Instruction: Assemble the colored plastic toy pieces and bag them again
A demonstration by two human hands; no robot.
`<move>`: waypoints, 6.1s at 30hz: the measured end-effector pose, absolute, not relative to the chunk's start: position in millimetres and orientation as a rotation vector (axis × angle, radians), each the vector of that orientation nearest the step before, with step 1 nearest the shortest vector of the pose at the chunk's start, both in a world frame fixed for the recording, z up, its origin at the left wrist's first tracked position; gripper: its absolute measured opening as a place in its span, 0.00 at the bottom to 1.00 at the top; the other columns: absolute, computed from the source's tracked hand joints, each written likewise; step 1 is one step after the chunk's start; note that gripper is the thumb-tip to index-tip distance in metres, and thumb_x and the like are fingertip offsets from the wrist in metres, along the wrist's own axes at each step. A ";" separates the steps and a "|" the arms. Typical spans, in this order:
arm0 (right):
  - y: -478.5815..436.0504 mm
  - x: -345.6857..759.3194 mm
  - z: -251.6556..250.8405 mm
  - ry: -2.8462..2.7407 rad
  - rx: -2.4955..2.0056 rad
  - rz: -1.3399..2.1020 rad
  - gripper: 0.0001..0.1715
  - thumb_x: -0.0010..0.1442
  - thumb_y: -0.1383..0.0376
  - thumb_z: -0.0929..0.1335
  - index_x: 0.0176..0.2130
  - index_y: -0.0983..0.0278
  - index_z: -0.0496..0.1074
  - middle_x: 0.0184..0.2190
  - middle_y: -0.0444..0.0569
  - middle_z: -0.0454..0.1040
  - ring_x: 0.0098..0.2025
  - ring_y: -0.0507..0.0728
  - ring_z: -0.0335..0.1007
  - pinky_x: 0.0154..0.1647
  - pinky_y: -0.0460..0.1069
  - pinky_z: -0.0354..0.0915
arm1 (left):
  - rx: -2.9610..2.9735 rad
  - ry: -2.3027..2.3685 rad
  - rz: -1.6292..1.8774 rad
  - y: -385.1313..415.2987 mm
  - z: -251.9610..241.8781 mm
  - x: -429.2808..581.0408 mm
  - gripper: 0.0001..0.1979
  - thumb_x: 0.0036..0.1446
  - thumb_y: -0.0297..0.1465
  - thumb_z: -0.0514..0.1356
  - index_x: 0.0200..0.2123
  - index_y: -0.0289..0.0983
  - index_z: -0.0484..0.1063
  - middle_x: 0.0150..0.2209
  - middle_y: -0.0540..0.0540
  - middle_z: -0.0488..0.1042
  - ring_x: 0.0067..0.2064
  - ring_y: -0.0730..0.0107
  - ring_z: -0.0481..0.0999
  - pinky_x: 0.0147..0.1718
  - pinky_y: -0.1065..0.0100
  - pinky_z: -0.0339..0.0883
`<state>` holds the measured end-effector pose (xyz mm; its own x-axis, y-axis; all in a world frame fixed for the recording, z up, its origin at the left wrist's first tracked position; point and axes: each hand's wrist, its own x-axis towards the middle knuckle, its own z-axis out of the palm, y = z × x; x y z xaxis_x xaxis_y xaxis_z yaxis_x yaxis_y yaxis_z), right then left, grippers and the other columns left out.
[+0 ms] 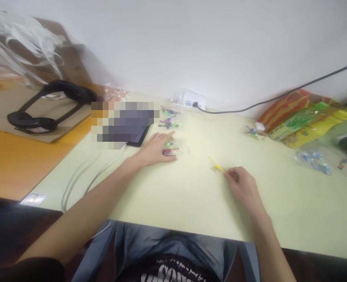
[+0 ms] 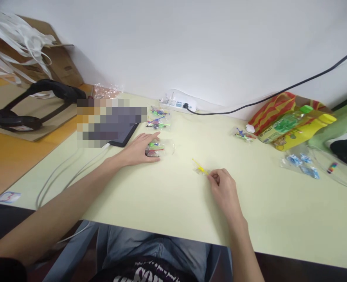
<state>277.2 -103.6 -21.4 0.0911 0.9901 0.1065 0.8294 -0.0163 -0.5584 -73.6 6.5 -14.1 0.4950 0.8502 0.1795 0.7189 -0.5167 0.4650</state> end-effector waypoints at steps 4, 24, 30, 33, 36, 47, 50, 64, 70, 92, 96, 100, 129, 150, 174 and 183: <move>-102.7 272.4 -13.8 -1.656 -1.874 0.534 0.16 0.61 0.54 0.66 0.36 0.62 0.74 0.34 0.53 0.80 0.34 0.60 0.74 0.36 0.52 0.65 | 2.405 1.311 0.571 7.0 -14.4 -73.7 0.51 0.51 0.52 0.67 0.72 0.43 0.50 0.60 0.42 0.70 0.64 0.48 0.64 0.66 0.53 0.52; 20.4 169.1 0.7 -2.163 -1.300 0.583 0.10 0.62 0.69 0.68 0.34 0.62 0.80 0.35 0.48 0.83 0.35 0.56 0.75 0.44 0.49 0.64 | 2.399 1.285 0.595 5.4 -13.2 -73.1 0.50 0.52 0.50 0.68 0.72 0.44 0.49 0.61 0.43 0.70 0.64 0.49 0.64 0.66 0.53 0.54; 19.9 145.7 -7.0 -2.148 -1.238 0.675 0.12 0.62 0.69 0.68 0.37 0.63 0.83 0.34 0.48 0.83 0.32 0.57 0.75 0.40 0.50 0.64 | 2.453 1.277 0.591 7.6 -17.2 -72.8 0.50 0.51 0.50 0.68 0.72 0.42 0.51 0.62 0.40 0.68 0.64 0.47 0.64 0.66 0.52 0.53; 16.9 152.2 -3.8 -2.162 -1.185 0.784 0.12 0.64 0.67 0.68 0.39 0.63 0.83 0.34 0.47 0.83 0.33 0.57 0.75 0.39 0.50 0.65 | 2.478 1.275 0.592 7.3 -17.3 -71.9 0.48 0.53 0.50 0.66 0.71 0.41 0.52 0.62 0.40 0.68 0.64 0.48 0.65 0.66 0.52 0.52; 12.3 167.3 -2.4 -2.026 -1.172 0.786 0.12 0.64 0.62 0.68 0.41 0.62 0.82 0.41 0.49 0.83 0.38 0.58 0.76 0.43 0.50 0.67 | 2.491 1.283 0.599 6.3 -16.8 -70.0 0.46 0.56 0.50 0.65 0.71 0.40 0.53 0.61 0.40 0.69 0.63 0.49 0.66 0.65 0.53 0.53; -26.7 200.1 -19.3 -1.805 -1.240 0.984 0.23 0.62 0.51 0.71 0.50 0.61 0.76 0.26 0.42 0.73 0.28 0.53 0.65 0.31 0.48 0.61 | 2.446 1.338 0.628 -1.0 -15.3 -52.5 0.43 0.59 0.47 0.63 0.71 0.42 0.52 0.56 0.41 0.72 0.59 0.50 0.69 0.61 0.52 0.58; -31.2 190.8 -19.2 -1.788 -1.218 0.990 0.17 0.62 0.52 0.70 0.41 0.62 0.77 0.28 0.44 0.75 0.29 0.53 0.66 0.32 0.48 0.61 | 2.450 1.333 0.636 -4.4 -13.7 -47.0 0.43 0.59 0.46 0.64 0.71 0.42 0.52 0.56 0.41 0.71 0.58 0.49 0.68 0.60 0.52 0.59; -32.2 194.0 -8.7 -1.622 -1.211 0.912 0.14 0.62 0.55 0.69 0.32 0.63 0.76 0.33 0.48 0.79 0.36 0.56 0.73 0.41 0.50 0.67 | 1.797 1.194 0.923 -2.8 -11.7 -45.3 0.31 0.65 0.50 0.55 0.64 0.39 0.67 0.42 0.46 0.77 0.38 0.67 0.75 0.41 0.66 0.67; -33.7 188.8 -14.9 -1.606 -1.122 1.007 0.16 0.64 0.54 0.69 0.35 0.64 0.76 0.32 0.48 0.78 0.36 0.55 0.73 0.40 0.49 0.67 | 1.593 1.129 0.913 3.0 -14.6 -45.8 0.26 0.59 0.50 0.62 0.51 0.36 0.77 0.30 0.48 0.74 0.31 0.70 0.70 0.29 0.70 0.60; -36.1 184.9 -9.8 -1.413 -1.021 1.174 0.22 0.55 0.52 0.75 0.44 0.60 0.71 0.29 0.42 0.75 0.30 0.53 0.71 0.36 0.50 0.69 | 1.845 1.241 1.014 -11.9 -3.0 -46.6 0.12 0.66 0.43 0.56 0.38 0.40 0.66 0.20 0.57 0.56 0.22 0.75 0.52 0.21 0.71 0.44; -35.4 183.2 -11.4 -1.359 -1.049 1.269 0.35 0.52 0.50 0.76 0.54 0.57 0.65 0.31 0.41 0.76 0.31 0.53 0.73 0.35 0.50 0.69 | 1.892 1.245 1.041 -11.9 -3.4 -46.6 0.11 0.67 0.42 0.55 0.38 0.41 0.65 0.20 0.58 0.54 0.22 0.75 0.52 0.22 0.70 0.44; -33.1 182.1 -15.7 -1.276 -1.043 1.437 0.41 0.50 0.50 0.78 0.57 0.58 0.63 0.34 0.43 0.78 0.33 0.55 0.76 0.37 0.51 0.70 | 1.905 1.241 1.116 -13.6 -3.3 -45.0 0.11 0.68 0.41 0.54 0.38 0.41 0.64 0.20 0.58 0.53 0.22 0.75 0.51 0.23 0.70 0.45; -39.6 175.7 -9.3 -1.398 -1.060 1.287 0.21 0.61 0.47 0.70 0.30 0.60 0.69 0.22 0.42 0.70 0.26 0.53 0.68 0.32 0.49 0.66 | 1.634 1.168 1.120 -7.0 -10.9 -44.3 0.14 0.67 0.46 0.56 0.38 0.42 0.66 0.20 0.56 0.52 0.21 0.75 0.51 0.20 0.69 0.44; -39.8 175.9 -13.5 -1.374 -0.994 1.385 0.19 0.62 0.50 0.71 0.32 0.62 0.71 0.22 0.42 0.71 0.26 0.53 0.68 0.32 0.49 0.64 | 1.646 1.048 1.135 0.3 -17.7 -43.8 0.13 0.64 0.42 0.62 0.38 0.38 0.71 0.28 0.50 0.71 0.30 0.72 0.70 0.31 0.70 0.64; -37.7 177.6 -9.8 -1.340 -1.125 1.259 0.15 0.58 0.53 0.72 0.31 0.62 0.69 0.24 0.43 0.73 0.25 0.51 0.67 0.27 0.47 0.63 | 1.519 1.061 1.239 3.5 -14.3 -47.5 0.11 0.61 0.39 0.64 0.42 0.39 0.74 0.25 0.51 0.72 0.24 0.74 0.69 0.26 0.70 0.63; -39.6 173.9 -14.1 -1.353 -1.093 1.270 0.15 0.58 0.57 0.71 0.43 0.62 0.74 0.24 0.41 0.71 0.25 0.52 0.67 0.28 0.47 0.63 | 1.510 0.953 1.200 4.2 -17.0 -48.3 0.09 0.61 0.36 0.64 0.43 0.39 0.74 0.26 0.51 0.72 0.25 0.74 0.69 0.26 0.71 0.63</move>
